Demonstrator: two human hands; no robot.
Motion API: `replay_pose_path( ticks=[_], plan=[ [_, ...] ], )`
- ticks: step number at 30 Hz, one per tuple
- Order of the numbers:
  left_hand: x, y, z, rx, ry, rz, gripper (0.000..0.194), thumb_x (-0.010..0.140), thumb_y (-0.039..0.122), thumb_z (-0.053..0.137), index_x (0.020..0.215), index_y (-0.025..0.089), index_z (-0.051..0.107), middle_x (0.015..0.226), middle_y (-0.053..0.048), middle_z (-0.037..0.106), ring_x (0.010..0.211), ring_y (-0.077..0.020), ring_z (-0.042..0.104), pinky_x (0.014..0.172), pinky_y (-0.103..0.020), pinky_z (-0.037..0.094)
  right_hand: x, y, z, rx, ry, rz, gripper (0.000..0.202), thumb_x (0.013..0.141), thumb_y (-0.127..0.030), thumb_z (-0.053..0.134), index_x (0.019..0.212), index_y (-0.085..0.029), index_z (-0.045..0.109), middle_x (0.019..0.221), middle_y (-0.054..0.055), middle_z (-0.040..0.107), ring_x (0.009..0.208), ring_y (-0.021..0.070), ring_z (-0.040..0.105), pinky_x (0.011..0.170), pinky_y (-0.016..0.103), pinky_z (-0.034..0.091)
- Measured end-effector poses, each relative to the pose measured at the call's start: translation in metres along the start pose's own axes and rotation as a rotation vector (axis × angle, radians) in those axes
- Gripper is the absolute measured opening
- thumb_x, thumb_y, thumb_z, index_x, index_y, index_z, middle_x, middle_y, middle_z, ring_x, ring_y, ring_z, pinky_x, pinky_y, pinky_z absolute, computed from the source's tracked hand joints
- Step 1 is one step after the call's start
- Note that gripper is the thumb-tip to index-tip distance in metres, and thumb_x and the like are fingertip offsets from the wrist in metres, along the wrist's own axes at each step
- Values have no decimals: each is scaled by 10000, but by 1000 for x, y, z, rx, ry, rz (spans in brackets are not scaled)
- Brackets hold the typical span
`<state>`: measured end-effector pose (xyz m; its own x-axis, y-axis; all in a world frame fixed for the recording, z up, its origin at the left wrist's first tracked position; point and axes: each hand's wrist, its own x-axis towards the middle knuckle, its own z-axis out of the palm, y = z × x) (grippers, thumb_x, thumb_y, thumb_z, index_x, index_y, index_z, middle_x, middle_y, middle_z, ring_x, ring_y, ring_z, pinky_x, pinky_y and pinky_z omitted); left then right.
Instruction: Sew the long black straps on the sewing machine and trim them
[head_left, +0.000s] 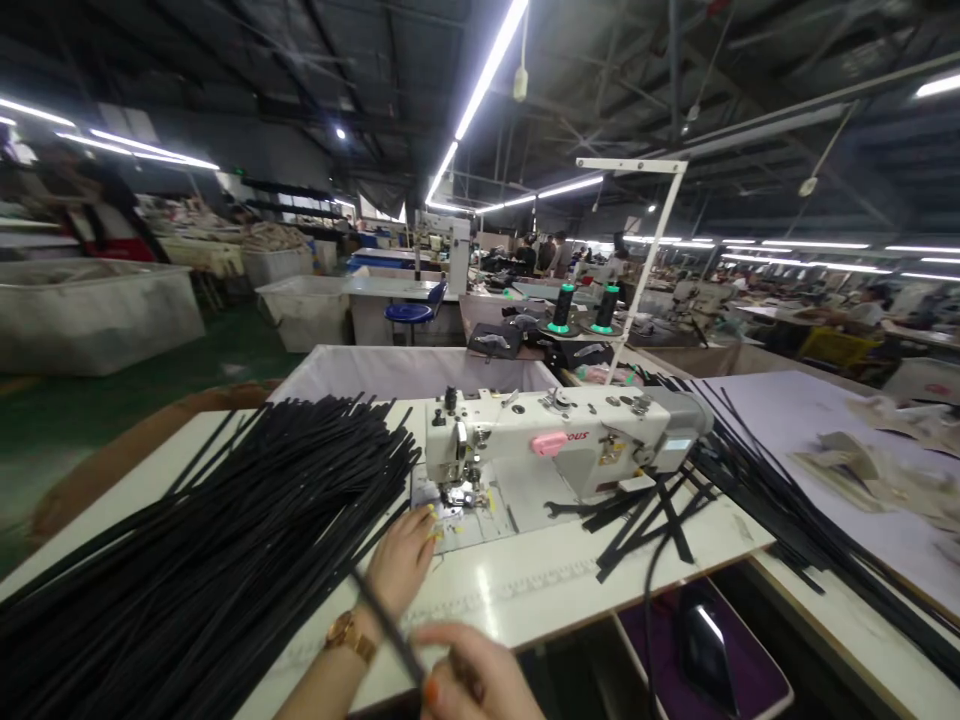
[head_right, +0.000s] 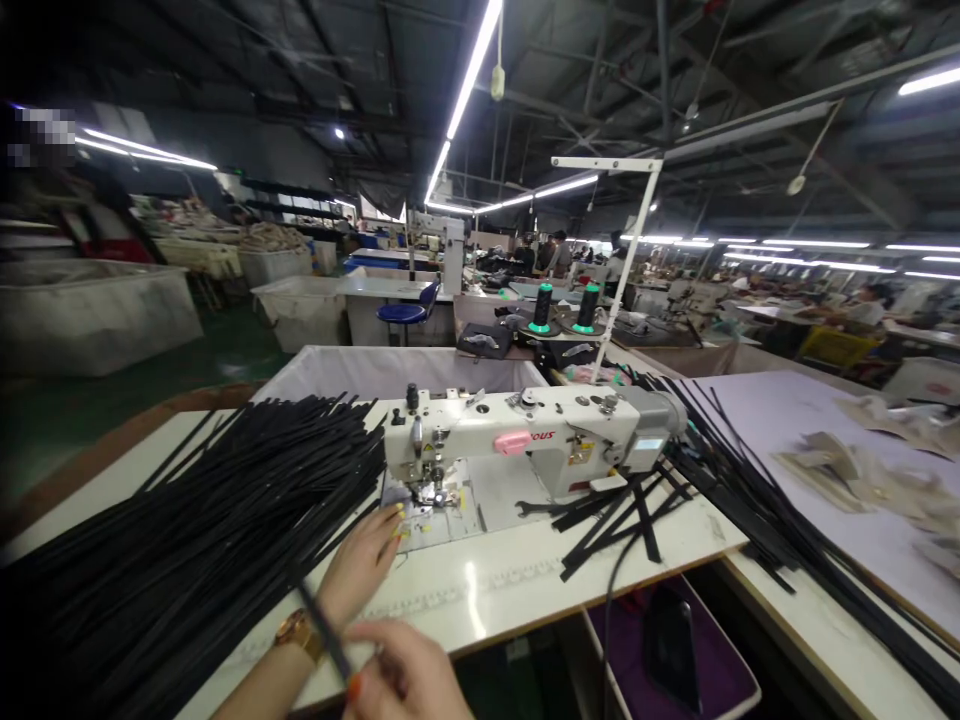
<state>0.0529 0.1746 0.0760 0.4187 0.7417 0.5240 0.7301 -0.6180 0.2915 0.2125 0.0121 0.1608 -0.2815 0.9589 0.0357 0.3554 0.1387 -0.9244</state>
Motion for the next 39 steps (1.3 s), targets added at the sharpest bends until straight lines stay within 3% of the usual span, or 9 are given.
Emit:
replay_pose_path(
  ticks=[3,5,11,17,24,39],
  plan=[
    [3,5,-6,-22,-25,-20,365,918,137,435,1233,179,613,1282,-104,627,1206,-248,573,1047,-456,487,37,7,0,227,256,61,448,989,-445,397,1269,-141,568,598,-24,582,641,164,567,722,299,455],
    [4,8,-9,-18,-41,-38,373,921,130,430,1242,183,611,1297,-92,619,1225,-247,559,1070,-458,468,53,23,-3,242,326,95,439,960,-383,443,1297,-120,544,640,-12,594,679,180,564,762,318,444],
    [6,8,-9,18,-77,-47,362,930,120,431,1231,148,630,1330,-91,606,1242,-249,542,1093,-467,444,72,53,-5,248,300,192,455,923,-333,429,1293,-90,537,664,1,597,672,194,558,720,319,443],
    [8,10,-11,46,-145,-10,354,945,134,439,1244,156,629,1333,-68,617,1280,-253,517,1128,-516,385,85,47,-5,239,270,241,443,911,-307,420,1266,-68,536,645,-4,592,661,195,561,715,316,436],
    [10,13,-12,81,-167,6,362,963,157,419,1278,153,598,1393,-80,568,1325,-278,482,1128,-550,356,96,40,-6,183,256,174,216,900,-212,416,961,-139,610,631,-21,561,639,174,544,693,290,426],
    [8,9,-7,17,-163,8,360,953,157,430,1262,190,611,1373,-71,586,1312,-283,495,1119,-570,354,89,37,-9,216,241,202,245,886,-166,412,998,-135,627,609,-20,586,617,174,540,666,282,422]
  ],
)
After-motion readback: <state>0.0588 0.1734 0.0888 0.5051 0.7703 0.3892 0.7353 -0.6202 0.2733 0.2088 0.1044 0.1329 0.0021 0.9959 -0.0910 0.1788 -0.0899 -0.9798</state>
